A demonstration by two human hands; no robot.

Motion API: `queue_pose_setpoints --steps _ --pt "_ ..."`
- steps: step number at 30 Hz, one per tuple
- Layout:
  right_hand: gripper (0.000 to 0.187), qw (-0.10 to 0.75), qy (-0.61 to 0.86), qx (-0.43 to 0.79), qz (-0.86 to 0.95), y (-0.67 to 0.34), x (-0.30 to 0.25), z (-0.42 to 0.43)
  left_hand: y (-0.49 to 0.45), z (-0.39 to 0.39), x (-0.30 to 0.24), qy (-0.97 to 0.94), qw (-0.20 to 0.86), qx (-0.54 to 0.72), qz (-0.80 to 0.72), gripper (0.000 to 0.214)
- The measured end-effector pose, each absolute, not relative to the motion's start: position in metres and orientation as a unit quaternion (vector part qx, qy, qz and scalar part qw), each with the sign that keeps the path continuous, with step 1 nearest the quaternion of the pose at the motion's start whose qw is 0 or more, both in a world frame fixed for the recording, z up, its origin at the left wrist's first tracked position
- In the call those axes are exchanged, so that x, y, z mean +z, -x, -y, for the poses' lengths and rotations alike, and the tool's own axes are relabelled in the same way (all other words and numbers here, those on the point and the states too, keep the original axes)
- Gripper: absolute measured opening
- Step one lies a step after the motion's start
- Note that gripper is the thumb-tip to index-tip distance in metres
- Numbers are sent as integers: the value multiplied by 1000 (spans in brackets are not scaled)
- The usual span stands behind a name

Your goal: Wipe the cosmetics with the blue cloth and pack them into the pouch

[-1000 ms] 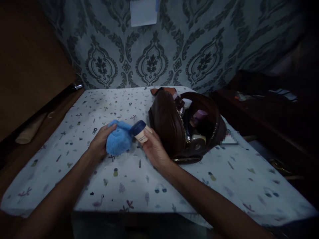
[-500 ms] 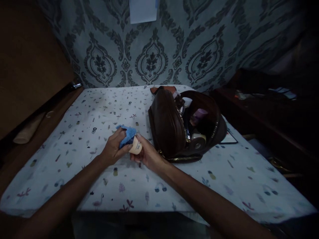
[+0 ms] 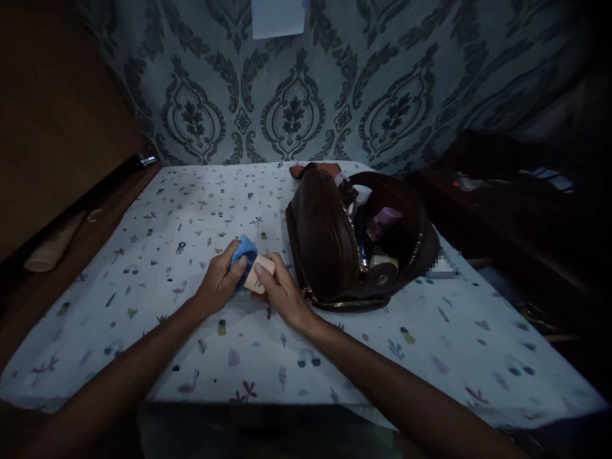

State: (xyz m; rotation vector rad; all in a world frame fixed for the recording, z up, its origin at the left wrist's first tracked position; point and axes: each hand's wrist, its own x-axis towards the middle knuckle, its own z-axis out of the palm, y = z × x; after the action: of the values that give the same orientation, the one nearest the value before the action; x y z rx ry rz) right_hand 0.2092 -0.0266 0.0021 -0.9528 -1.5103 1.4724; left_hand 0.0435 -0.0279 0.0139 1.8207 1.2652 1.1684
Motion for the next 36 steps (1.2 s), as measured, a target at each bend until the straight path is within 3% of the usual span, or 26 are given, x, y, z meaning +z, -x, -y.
queue_pose_setpoints --steps 3,8,13,20,26,31,36 --pt "35 420 380 472 675 -214 4 29 -44 26 14 -672 332 457 -480 39" --pt "46 449 371 345 736 -217 -1 26 -46 22 10 -630 397 470 -474 38" --pt "46 490 333 265 761 -217 -5 22 -45 18 6 -593 461 482 -451 38" --pt "38 485 344 456 662 -217 4 24 -32 16 14 -655 398 448 -460 40" --pt "78 459 357 596 554 -213 3 15 -31 19 18 -712 335 422 -451 39" --pt "60 415 333 665 524 -212 6 16 -35 23 23 -769 194 424 -437 26" --pt "51 447 351 613 549 -209 0 14 -39 25 17 -818 -3 440 -371 16"
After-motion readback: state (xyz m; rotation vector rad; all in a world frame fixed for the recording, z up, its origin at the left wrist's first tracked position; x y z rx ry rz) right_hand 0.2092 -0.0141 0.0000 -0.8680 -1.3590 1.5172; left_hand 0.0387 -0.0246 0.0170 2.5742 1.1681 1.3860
